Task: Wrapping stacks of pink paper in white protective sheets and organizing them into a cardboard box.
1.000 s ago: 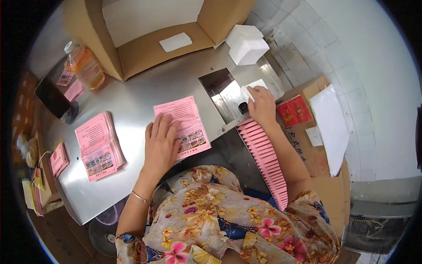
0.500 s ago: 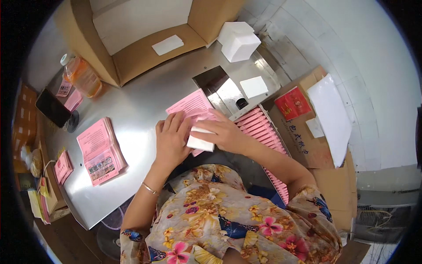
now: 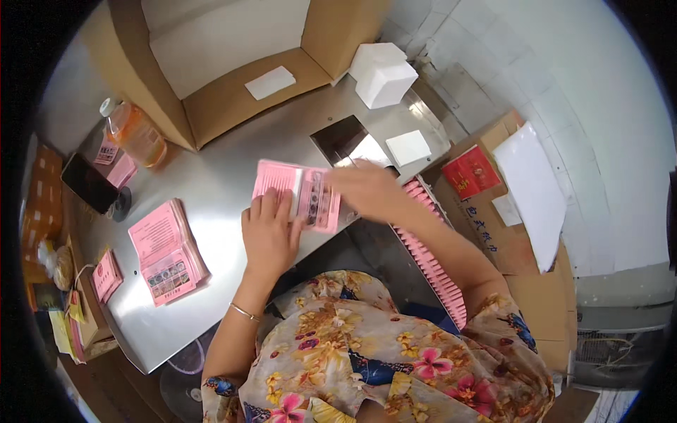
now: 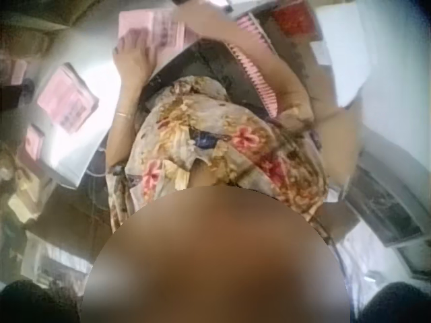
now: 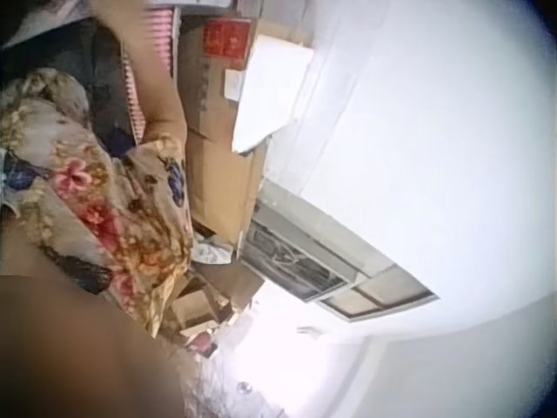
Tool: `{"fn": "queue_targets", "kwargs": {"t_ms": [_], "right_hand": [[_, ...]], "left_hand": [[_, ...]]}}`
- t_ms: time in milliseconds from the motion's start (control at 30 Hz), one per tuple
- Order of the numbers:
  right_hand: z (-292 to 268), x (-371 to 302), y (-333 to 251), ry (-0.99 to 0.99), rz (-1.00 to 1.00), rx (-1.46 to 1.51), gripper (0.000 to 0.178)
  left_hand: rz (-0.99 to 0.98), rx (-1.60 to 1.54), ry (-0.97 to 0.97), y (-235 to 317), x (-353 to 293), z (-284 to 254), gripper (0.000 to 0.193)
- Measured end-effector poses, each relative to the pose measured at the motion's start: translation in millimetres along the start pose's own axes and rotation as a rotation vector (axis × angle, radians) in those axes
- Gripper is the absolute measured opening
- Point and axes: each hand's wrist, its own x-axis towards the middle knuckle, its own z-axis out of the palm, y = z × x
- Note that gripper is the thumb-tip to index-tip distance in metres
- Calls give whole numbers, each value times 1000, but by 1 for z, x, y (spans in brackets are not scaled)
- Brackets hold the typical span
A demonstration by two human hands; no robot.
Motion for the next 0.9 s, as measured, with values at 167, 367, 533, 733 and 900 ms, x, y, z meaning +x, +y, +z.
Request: {"fn": "queue_targets", "kwargs": {"t_ms": [167, 367, 533, 733, 900], "right_hand": [[-8, -65, 91, -108, 585, -258, 67], [-32, -110, 65, -294, 332, -80, 74], [-36, -93, 7, 298, 614, 133, 56], [-7, -50, -36, 407, 522, 326, 48], [4, -36, -40, 417, 499, 392, 44]], "left_hand": [[237, -308, -26, 0, 15, -4, 20], [313, -225, -16, -16, 13, 10, 21], [175, -145, 17, -8, 7, 7, 21], [11, -182, 27, 0, -4, 14, 15], [58, -338, -127, 2, -22, -12, 20]]}}
